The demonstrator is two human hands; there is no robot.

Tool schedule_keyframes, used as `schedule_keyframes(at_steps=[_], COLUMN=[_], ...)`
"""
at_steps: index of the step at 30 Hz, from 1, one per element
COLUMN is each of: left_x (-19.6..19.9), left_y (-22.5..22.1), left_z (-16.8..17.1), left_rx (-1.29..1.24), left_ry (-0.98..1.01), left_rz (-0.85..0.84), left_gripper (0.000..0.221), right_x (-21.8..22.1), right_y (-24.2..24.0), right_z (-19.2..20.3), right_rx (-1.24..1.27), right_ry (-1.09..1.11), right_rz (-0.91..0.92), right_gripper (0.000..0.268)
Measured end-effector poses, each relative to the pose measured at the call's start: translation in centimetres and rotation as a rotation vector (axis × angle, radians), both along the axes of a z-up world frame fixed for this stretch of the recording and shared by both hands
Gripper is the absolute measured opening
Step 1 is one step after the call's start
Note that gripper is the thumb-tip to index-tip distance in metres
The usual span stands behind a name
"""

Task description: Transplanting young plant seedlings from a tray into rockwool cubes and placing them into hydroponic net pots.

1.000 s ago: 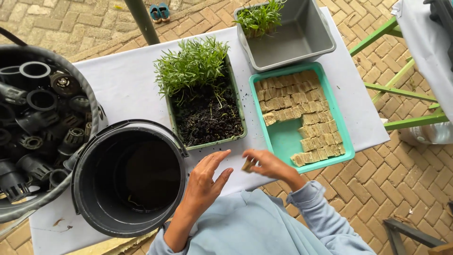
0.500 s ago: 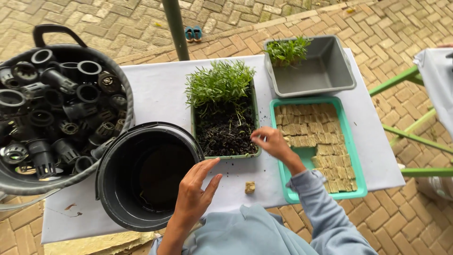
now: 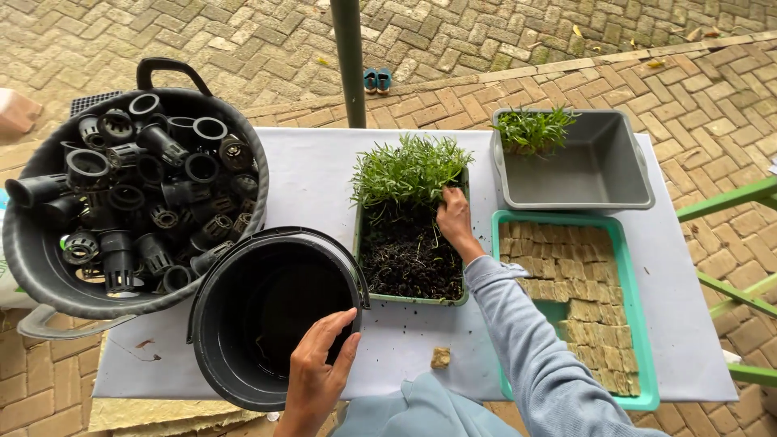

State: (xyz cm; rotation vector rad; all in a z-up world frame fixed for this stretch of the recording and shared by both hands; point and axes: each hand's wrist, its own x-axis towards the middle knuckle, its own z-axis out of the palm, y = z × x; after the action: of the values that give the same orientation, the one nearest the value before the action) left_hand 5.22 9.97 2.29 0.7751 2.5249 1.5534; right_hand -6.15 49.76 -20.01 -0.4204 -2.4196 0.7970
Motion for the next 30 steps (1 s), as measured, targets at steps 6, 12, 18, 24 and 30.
schedule_keyframes(at_steps=[6, 12, 18, 24, 30], left_x=[0.3, 0.4, 0.5, 0.3, -0.2], left_y=[-0.3, 0.0, -0.3, -0.8, -0.4], left_z=[-1.6, -2.1, -1.7, -1.7, -0.3], left_rx=[-0.029, -0.022, -0.028, -0.007, -0.020], left_ry=[-0.063, -0.108, -0.126, -0.079, -0.221], left_rz=[0.049, 0.076, 0.074, 0.071, 0.076], left_gripper=[0.034, 0.034, 0.033, 0.033, 0.033], right_x=[-0.3, -0.6, -3.6, -3.0, -1.6], right_y=[1.4, 4.3, 6.8, 6.4, 5.3], right_z=[-1.3, 1.9, -0.9, 0.4, 6.1], right_rx=[-0.129, -0.088, -0.001, -0.045, -0.165], right_ry=[0.012, -0.025, -0.061, -0.055, 0.090], right_rz=[-0.135, -0.250, -0.235, -0.244, -0.234], right_gripper=[0.031, 0.016, 0.022, 0.016, 0.014])
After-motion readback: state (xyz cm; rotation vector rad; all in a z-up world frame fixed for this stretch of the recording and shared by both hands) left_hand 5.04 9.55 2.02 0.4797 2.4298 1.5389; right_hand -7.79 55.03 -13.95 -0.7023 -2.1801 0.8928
